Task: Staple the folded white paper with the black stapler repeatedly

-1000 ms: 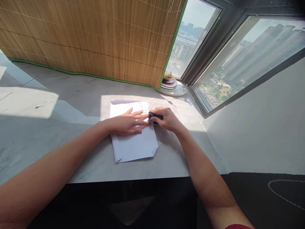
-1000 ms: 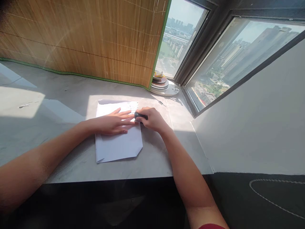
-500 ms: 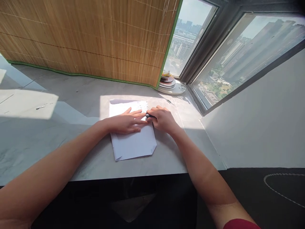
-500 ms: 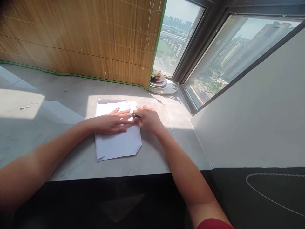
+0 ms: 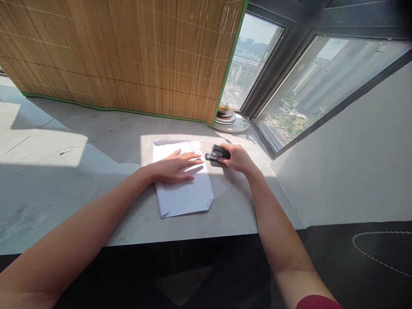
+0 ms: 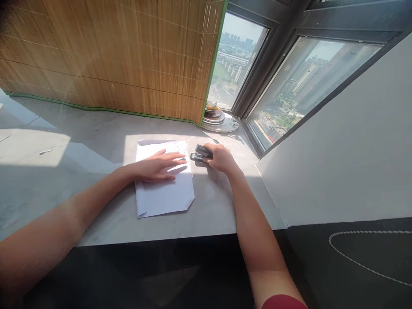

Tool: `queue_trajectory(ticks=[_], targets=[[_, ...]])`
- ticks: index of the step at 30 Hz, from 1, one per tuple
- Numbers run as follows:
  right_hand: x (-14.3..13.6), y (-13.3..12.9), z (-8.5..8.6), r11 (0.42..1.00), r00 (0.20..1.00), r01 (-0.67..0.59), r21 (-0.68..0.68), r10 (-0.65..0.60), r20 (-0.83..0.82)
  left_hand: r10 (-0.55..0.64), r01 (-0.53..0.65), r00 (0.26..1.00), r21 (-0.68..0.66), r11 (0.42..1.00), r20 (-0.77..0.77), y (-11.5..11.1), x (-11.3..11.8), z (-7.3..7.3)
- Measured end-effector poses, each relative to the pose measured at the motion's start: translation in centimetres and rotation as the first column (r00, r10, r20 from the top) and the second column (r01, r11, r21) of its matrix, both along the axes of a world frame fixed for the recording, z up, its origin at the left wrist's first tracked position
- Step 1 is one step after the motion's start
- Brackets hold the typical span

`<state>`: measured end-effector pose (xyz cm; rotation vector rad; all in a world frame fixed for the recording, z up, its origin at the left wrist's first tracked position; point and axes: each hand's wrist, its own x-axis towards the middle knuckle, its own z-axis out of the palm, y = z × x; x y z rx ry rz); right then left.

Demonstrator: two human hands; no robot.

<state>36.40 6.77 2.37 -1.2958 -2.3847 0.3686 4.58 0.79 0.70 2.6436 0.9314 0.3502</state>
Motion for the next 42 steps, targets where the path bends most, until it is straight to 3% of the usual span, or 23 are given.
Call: queue_trajectory(ticks=[2, 3, 6, 8, 12, 16, 19, 23, 25, 29, 32, 36, 39, 42], targets=[[-0.4, 0.2, -0.5, 0.975, 0.978, 0.203, 0.094, -0.198, -0.060, 0.159, -0.172, 0.970, 0.054, 0.984, 0.183, 0.2, 0.0, 0.5], [-0.7, 0.2, -0.8, 0.950, 0.955, 0.286, 0.125, -0.271, -0.119, 0.267, -0.301, 0.915, 0.071, 0.951, 0.302, 0.3, -0.1, 0.8], [-2.3, -0.1, -1.1, 0.908, 0.892, 0.396, 0.138, -0.345, -0.292, 0.507, -0.634, 0.639, 0.022, 0.773, 0.579, 1.1, -0.9, 1.0], [-4.0, -1.1, -0.8, 0.918, 0.886, 0.376, 0.124, -0.317, -0.338, 0.575, -0.718, 0.504, -0.057, 0.694, 0.645, 1.7, -1.7, 0.8], [-9.3, -4.8, -0.2, 0.980, 0.948, 0.182, 0.076, -0.154, -0.278, 0.652, -0.720, 0.357, -0.249, 0.648, 0.669, 2.5, -2.9, 0.1], [-13.7, -8.2, -0.5, 0.999, 0.991, 0.048, -0.005, -0.048, -0.127, 0.670, -0.716, 0.355, -0.271, 0.644, 0.652, 2.7, -3.4, -0.5], [-13.3, -9.2, -1.2, 0.998, 0.993, 0.068, -0.010, -0.068, -0.093, 0.671, -0.718, 0.364, -0.265, 0.644, 0.645, 2.9, -3.5, -0.6], [-7.6, -10.0, -2.4, 0.988, 0.984, 0.149, 0.026, -0.146, -0.106, 0.685, -0.719, 0.345, -0.289, 0.632, 0.641, 2.9, -3.5, -0.5], [-4.2, -10.6, -2.8, 0.968, 0.964, 0.249, 0.041, -0.243, -0.113, 0.692, -0.715, 0.352, -0.296, 0.633, 0.631, 2.9, -3.4, -0.5], [1.4, -11.1, -2.2, 0.953, 0.936, 0.301, -0.030, -0.301, -0.184, 0.707, -0.701, 0.350, -0.328, 0.633, 0.614, 3.1, -3.3, -0.7], [3.9, -9.7, -0.7, 0.972, 0.934, 0.233, -0.018, -0.230, -0.272, 0.720, -0.694, 0.347, -0.352, 0.628, 0.601, 3.3, -3.4, -1.0], [4.3, -4.9, 0.3, 0.919, 0.919, 0.342, 0.197, -0.284, -0.274, 0.740, -0.677, 0.334, -0.397, 0.619, 0.584, 3.6, -3.6, -1.4], [2.4, -0.8, -0.9, 0.969, 0.982, 0.185, 0.163, -0.175, -0.078, 0.755, -0.647, 0.275, -0.466, 0.603, 0.595, 3.8, -3.8, -1.4], [0.2, 1.9, -2.9, 0.980, 0.981, 0.195, 0.022, -0.196, 0.010, 0.767, -0.486, 0.187, -0.621, 0.615, 0.613, 3.9, -4.7, -0.7]])
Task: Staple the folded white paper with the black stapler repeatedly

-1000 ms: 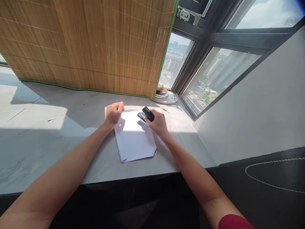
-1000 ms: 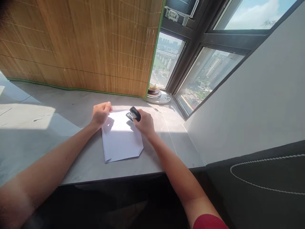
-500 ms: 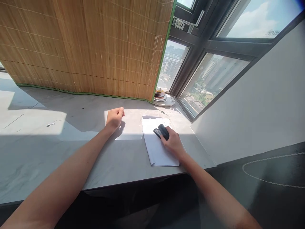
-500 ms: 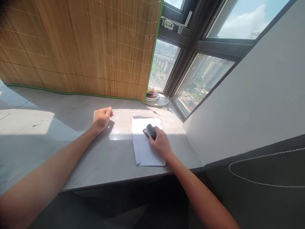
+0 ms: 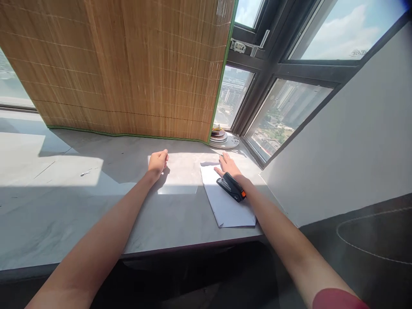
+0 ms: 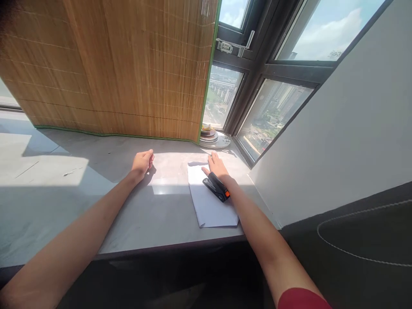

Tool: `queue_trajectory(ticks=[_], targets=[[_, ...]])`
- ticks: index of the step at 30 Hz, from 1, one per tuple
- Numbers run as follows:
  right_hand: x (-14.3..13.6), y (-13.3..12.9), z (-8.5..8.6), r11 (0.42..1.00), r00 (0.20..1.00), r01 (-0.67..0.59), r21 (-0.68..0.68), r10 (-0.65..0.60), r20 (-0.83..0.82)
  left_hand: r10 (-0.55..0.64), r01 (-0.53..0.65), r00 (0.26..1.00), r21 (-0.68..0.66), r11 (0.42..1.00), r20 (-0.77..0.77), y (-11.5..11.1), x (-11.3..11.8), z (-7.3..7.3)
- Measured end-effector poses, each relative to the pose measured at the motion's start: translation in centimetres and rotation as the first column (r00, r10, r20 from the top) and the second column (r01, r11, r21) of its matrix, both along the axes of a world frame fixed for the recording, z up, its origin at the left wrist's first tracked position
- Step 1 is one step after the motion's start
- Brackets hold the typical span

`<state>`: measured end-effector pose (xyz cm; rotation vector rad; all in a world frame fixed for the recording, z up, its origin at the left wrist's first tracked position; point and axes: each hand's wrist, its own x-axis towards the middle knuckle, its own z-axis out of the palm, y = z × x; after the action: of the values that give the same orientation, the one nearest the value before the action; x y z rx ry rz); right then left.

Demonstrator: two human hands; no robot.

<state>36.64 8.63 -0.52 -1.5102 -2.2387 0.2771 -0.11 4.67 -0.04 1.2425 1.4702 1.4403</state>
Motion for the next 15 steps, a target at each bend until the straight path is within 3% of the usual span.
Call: queue_trajectory(ticks=[3, 5, 7, 10, 13, 15], targets=[[-1.6, 0.9, -1.5, 0.995, 0.997, 0.075, -0.061, -0.076, -0.012, -0.207, 0.211, 0.951, 0.009, 0.978, 0.230, -0.2, -2.0, 1.2], [-2.8, 0.9, -2.1, 0.996, 0.997, 0.071, -0.062, -0.073, -0.033, -0.281, 0.271, 0.913, 0.075, 0.960, 0.296, -0.6, -3.8, 2.1], [-5.0, 0.7, -2.2, 0.998, 0.998, 0.017, -0.060, -0.020, -0.058, -0.233, 0.187, 0.918, 0.166, 0.968, 0.322, -1.1, -6.0, 2.7], [-10.8, 0.2, -2.0, 0.993, 0.993, -0.086, -0.079, 0.079, -0.088, -0.042, -0.061, 0.946, 0.305, 0.950, 0.321, -2.1, -9.5, 2.9], [-18.6, -0.5, -1.6, 0.982, 0.985, -0.143, -0.123, 0.129, -0.111, 0.105, -0.260, 0.938, 0.470, 0.843, 0.330, -3.4, -12.4, 2.7], [-23.7, -1.1, -1.3, 0.976, 0.980, -0.174, -0.130, 0.159, -0.122, 0.123, -0.307, 0.928, 0.536, 0.787, 0.351, -4.2, -13.3, 2.6]])
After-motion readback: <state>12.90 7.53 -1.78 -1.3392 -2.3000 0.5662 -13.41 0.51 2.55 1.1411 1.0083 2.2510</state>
